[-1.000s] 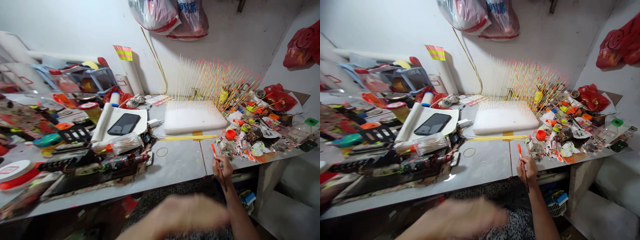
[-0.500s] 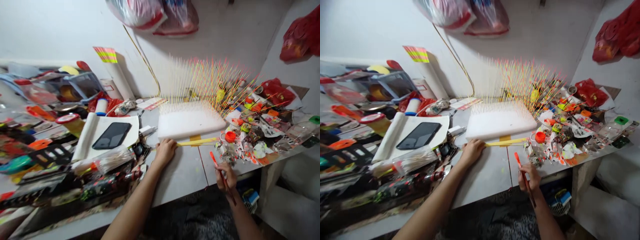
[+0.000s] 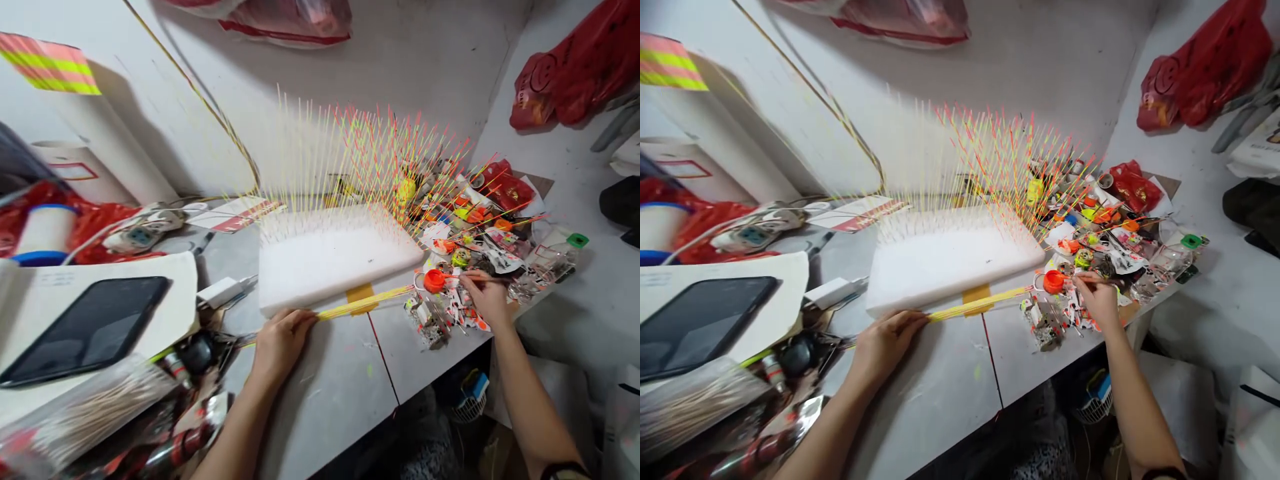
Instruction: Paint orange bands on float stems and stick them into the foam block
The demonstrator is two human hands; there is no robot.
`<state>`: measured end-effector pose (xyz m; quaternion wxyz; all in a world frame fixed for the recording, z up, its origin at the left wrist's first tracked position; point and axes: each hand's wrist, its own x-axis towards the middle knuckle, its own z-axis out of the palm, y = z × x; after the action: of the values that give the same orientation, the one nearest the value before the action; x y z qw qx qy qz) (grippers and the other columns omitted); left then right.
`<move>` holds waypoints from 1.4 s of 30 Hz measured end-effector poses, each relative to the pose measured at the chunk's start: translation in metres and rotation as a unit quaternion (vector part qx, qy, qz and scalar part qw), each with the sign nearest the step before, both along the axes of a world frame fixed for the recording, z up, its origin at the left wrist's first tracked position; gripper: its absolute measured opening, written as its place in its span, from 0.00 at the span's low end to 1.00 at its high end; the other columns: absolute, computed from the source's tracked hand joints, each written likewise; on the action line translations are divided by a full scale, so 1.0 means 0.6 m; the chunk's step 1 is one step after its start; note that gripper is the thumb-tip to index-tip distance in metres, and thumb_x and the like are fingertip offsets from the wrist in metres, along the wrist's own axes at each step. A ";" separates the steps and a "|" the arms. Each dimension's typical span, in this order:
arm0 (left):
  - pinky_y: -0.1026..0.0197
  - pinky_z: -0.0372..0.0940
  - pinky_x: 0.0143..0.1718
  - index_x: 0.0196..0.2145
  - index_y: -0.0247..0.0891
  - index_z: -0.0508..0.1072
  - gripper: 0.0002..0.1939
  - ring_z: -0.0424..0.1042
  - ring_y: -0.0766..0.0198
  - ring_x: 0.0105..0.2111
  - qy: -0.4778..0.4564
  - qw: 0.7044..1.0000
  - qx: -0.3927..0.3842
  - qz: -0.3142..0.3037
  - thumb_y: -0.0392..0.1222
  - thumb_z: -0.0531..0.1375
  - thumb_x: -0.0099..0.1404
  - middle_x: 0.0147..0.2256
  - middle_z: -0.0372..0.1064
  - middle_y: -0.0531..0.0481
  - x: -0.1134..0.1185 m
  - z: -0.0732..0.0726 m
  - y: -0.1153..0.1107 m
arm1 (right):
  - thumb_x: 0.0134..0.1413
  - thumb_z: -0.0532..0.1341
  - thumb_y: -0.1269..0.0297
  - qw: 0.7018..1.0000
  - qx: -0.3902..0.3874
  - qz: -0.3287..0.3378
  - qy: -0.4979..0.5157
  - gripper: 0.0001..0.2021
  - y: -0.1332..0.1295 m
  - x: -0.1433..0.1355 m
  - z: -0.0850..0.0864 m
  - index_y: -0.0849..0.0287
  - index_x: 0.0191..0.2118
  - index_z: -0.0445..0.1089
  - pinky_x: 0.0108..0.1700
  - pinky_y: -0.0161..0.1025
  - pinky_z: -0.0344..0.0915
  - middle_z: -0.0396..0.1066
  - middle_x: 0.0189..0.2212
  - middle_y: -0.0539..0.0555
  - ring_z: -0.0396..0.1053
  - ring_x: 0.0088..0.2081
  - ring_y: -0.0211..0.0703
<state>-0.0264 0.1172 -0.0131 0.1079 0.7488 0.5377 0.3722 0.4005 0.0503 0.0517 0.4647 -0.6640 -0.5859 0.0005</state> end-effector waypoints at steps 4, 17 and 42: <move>0.59 0.70 0.40 0.33 0.44 0.79 0.18 0.76 0.59 0.34 0.003 1.000 0.025 -0.004 0.55 0.54 0.67 0.35 0.79 0.51 0.004 0.007 -0.005 | 0.60 0.59 0.42 0.997 -0.046 0.029 -0.049 0.21 0.051 0.004 0.008 0.55 0.32 0.78 0.39 0.41 0.71 0.79 0.32 0.56 0.77 0.33 0.49; 0.58 0.66 0.36 0.35 0.41 0.76 0.18 0.75 0.59 0.32 0.053 0.995 0.081 -0.005 0.50 0.50 0.71 0.32 0.76 0.49 0.009 0.006 -0.005 | 0.64 0.58 0.53 0.984 -0.094 0.062 -0.137 0.15 0.063 -0.009 0.009 0.53 0.35 0.78 0.50 0.42 0.69 0.80 0.39 0.54 0.77 0.42 0.49; 0.54 0.57 0.38 0.34 0.42 0.78 0.17 0.72 0.50 0.43 0.114 0.989 -0.015 0.092 0.48 0.50 0.68 0.37 0.76 0.44 0.005 -0.008 0.000 | 0.59 0.61 0.41 0.983 -0.120 -0.006 -0.140 0.22 0.100 -0.010 -0.003 0.56 0.29 0.76 0.36 0.39 0.67 0.78 0.28 0.57 0.77 0.31 0.50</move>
<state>-0.0237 0.1170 -0.0176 0.0221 0.7320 0.6186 0.2846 0.3947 0.1101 0.0501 0.2948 -0.7117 -0.6372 -0.0247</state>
